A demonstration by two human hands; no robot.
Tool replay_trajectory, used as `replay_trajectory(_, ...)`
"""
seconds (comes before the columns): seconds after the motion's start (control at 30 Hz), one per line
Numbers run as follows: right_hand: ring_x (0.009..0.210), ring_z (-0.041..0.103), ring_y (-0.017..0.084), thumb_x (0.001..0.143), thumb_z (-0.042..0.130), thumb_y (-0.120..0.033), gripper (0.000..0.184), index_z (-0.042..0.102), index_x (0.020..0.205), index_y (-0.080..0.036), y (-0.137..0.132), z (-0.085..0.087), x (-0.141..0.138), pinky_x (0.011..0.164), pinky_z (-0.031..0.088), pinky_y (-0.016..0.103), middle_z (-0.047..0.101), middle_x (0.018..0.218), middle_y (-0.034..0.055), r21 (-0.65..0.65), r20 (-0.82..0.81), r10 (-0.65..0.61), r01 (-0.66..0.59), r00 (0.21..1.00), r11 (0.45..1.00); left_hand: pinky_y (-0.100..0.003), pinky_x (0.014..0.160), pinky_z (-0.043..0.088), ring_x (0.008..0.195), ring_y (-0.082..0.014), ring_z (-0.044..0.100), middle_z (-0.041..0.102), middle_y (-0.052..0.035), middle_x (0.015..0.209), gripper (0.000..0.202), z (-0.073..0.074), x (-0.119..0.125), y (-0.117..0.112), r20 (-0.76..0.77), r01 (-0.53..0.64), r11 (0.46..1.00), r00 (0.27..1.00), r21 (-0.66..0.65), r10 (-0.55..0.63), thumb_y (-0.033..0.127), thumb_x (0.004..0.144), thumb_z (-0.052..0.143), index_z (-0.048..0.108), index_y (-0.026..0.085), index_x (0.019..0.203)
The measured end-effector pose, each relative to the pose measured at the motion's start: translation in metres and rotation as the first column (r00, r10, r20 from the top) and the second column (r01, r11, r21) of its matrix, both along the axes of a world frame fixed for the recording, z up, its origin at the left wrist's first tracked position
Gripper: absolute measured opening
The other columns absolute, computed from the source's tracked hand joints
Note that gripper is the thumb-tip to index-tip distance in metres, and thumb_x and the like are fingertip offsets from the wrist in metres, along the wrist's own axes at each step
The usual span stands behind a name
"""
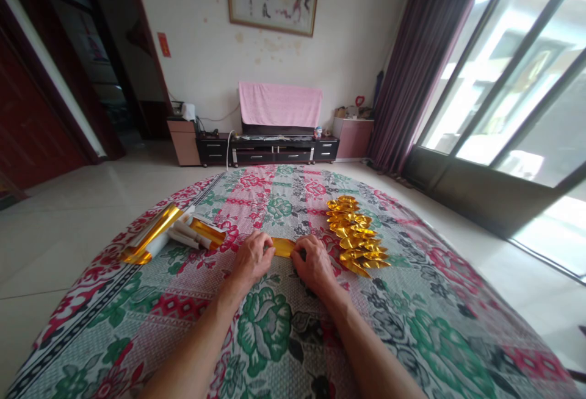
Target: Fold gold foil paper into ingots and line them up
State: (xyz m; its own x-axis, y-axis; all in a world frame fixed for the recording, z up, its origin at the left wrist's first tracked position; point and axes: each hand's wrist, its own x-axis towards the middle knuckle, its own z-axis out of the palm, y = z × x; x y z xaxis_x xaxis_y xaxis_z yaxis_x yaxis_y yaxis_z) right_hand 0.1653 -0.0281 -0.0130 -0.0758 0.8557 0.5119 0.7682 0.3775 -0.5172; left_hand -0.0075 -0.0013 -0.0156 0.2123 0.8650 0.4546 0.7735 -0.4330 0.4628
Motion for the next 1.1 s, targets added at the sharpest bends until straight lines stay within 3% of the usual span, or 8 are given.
replay_trajectory(0.23,0.083,0.053,0.017,0.077,0.053,-0.013,0.010,0.061,0.073,-0.018,-0.001,0.004,0.000,0.079,0.039,0.027,0.060,0.085,0.0044,-0.004,0.020,0.031,-0.031,0.999,1.000,-0.028,0.074,0.044,0.076,-0.0140,0.053,0.054,-0.0018,0.078,0.010,-0.001,-0.002,0.001,0.065,0.046,0.997,0.997,-0.055,-0.042,0.012,0.075,0.050,0.058,0.018,0.077)
replay_trajectory(0.67,0.090,0.051,0.017,0.081,0.050,-0.015,0.022,0.069,0.078,-0.027,-0.002,0.003,-0.001,0.083,0.036,0.029,0.060,0.098,0.0018,-0.037,0.093,0.071,-0.068,0.993,0.997,-0.027,0.080,0.043,0.083,-0.0145,0.055,0.059,-0.0032,0.082,0.025,0.002,-0.002,-0.001,0.028,0.078,0.994,0.997,-0.071,-0.076,0.009,0.078,0.046,0.069,0.020,0.077)
replay_trajectory(0.83,0.090,0.051,0.017,0.076,0.052,-0.011,0.022,0.069,0.076,-0.025,-0.005,0.007,-0.005,0.083,0.036,0.029,0.060,0.097,0.0018,-0.043,0.087,0.033,-0.030,0.996,0.999,-0.026,0.078,0.044,0.081,-0.0140,0.055,0.058,-0.0032,0.082,0.027,0.001,0.000,0.000,0.037,0.039,0.994,0.999,-0.102,-0.035,0.008,0.078,0.045,0.069,0.020,0.075)
replay_trajectory(1.1,0.083,0.049,0.017,0.077,0.059,-0.034,0.017,0.067,0.068,-0.023,-0.008,0.011,-0.021,0.077,0.034,0.028,0.059,0.090,0.0026,-0.066,0.093,-0.127,0.133,0.988,0.989,-0.027,0.080,0.043,0.081,-0.0144,0.056,0.059,-0.0032,0.082,0.026,0.003,-0.001,0.000,0.018,0.039,0.991,0.999,-0.125,-0.037,0.011,0.078,0.047,0.070,0.020,0.074)
